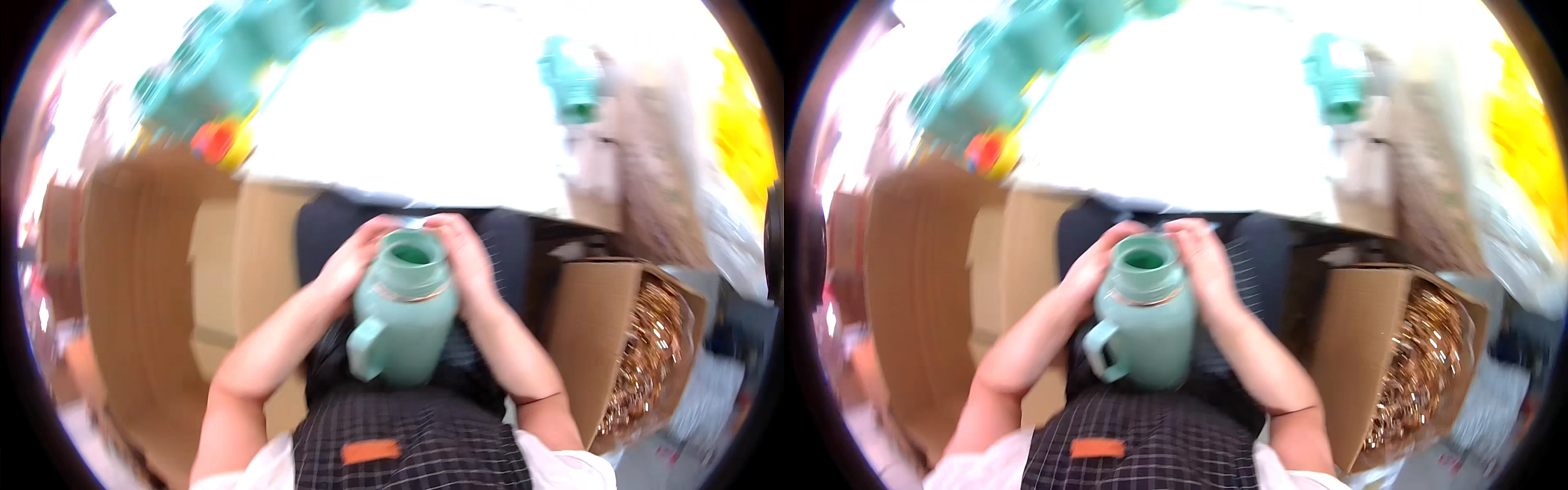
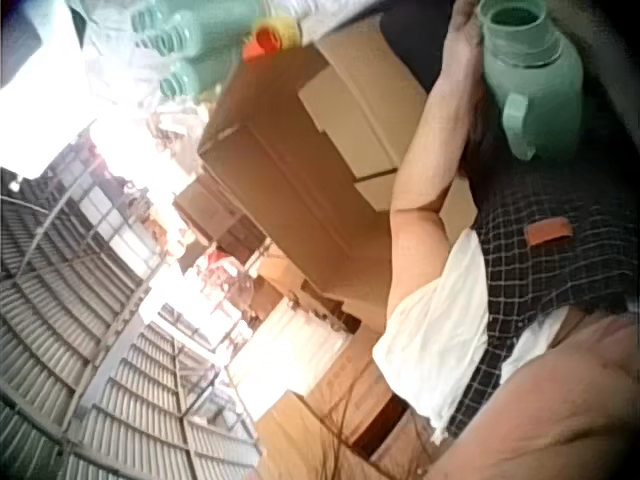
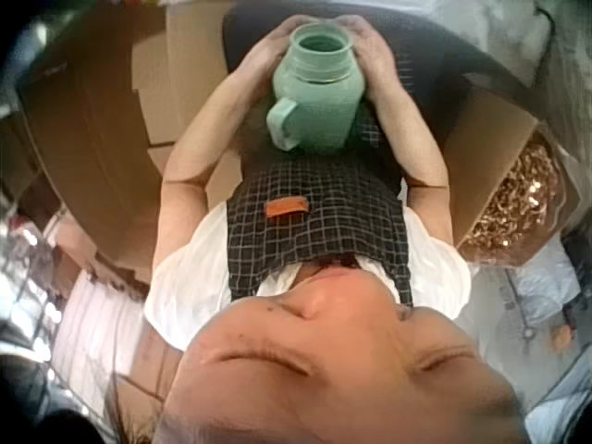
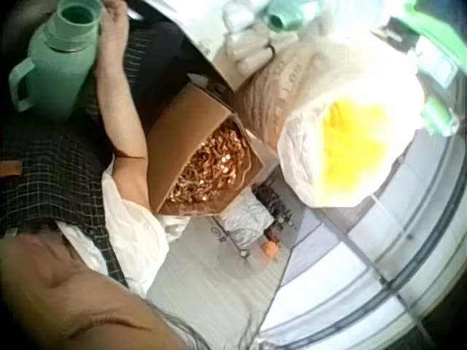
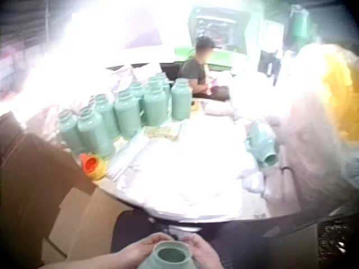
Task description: The person assembles light green kettles by inserting a copper coil into the opening and screwing on a yellow lid. They then place the completed kettles into a cardboard box. The person also uses a tape dispenser to seal the box flaps.
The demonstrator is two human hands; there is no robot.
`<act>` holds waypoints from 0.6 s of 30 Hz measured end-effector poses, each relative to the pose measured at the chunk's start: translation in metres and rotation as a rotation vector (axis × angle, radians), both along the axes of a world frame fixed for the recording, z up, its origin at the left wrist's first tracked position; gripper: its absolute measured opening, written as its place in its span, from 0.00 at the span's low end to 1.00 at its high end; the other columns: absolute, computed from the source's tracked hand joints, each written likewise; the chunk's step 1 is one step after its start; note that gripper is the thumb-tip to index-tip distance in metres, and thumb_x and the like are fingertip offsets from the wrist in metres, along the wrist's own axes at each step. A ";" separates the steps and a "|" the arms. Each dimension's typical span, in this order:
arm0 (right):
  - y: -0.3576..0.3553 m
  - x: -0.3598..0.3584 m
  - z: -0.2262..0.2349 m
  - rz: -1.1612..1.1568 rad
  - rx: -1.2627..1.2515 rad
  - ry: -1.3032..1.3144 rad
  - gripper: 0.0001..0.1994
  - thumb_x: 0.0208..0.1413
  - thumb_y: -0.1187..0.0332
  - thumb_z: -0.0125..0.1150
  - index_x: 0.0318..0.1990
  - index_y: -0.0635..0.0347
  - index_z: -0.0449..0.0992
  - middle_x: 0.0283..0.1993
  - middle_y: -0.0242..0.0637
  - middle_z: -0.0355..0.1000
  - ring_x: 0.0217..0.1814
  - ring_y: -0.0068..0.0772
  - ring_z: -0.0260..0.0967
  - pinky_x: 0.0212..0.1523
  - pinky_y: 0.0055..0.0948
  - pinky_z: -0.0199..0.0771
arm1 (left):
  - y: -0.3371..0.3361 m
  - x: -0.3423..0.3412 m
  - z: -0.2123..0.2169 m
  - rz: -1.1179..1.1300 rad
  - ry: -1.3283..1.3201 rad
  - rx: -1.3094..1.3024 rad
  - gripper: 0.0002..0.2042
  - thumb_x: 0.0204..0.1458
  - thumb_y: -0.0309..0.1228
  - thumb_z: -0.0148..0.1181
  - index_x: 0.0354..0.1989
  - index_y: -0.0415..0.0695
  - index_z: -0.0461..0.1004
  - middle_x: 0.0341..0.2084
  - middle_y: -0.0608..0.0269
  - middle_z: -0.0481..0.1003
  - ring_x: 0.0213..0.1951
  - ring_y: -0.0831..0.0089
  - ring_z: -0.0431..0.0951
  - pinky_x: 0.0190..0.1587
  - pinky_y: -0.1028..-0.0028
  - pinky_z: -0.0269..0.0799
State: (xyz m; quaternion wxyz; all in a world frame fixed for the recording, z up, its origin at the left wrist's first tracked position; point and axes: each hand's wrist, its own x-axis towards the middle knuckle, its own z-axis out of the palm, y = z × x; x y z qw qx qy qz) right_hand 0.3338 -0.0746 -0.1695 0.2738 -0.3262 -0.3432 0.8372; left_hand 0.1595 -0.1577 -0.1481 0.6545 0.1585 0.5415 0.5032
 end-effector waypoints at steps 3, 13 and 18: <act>0.015 0.025 0.060 0.003 0.603 -0.178 0.25 0.58 0.66 0.70 0.59 0.63 0.68 0.54 0.38 0.74 0.56 0.29 0.72 0.59 0.31 0.72 | 0.024 0.018 0.019 0.193 0.332 0.127 0.17 0.66 0.35 0.50 0.59 0.40 0.70 0.52 0.59 0.72 0.54 0.69 0.72 0.60 0.70 0.66; -0.034 0.108 0.130 0.018 1.483 -0.105 0.26 0.45 0.61 0.81 0.51 0.55 0.77 0.54 0.39 0.76 0.56 0.44 0.74 0.59 0.44 0.69 | -0.032 0.052 -0.019 -0.154 -0.309 0.063 0.24 0.65 0.48 0.52 0.58 0.40 0.73 0.50 0.53 0.78 0.51 0.61 0.79 0.56 0.60 0.76; 0.144 0.182 0.256 -0.740 1.470 -0.757 0.26 0.53 0.57 0.73 0.54 0.58 0.71 0.42 0.46 0.77 0.43 0.48 0.76 0.46 0.42 0.76 | -0.024 0.034 -0.024 0.080 0.078 0.147 0.23 0.51 0.11 0.52 0.56 0.41 0.69 0.45 0.56 0.78 0.46 0.67 0.81 0.49 0.69 0.79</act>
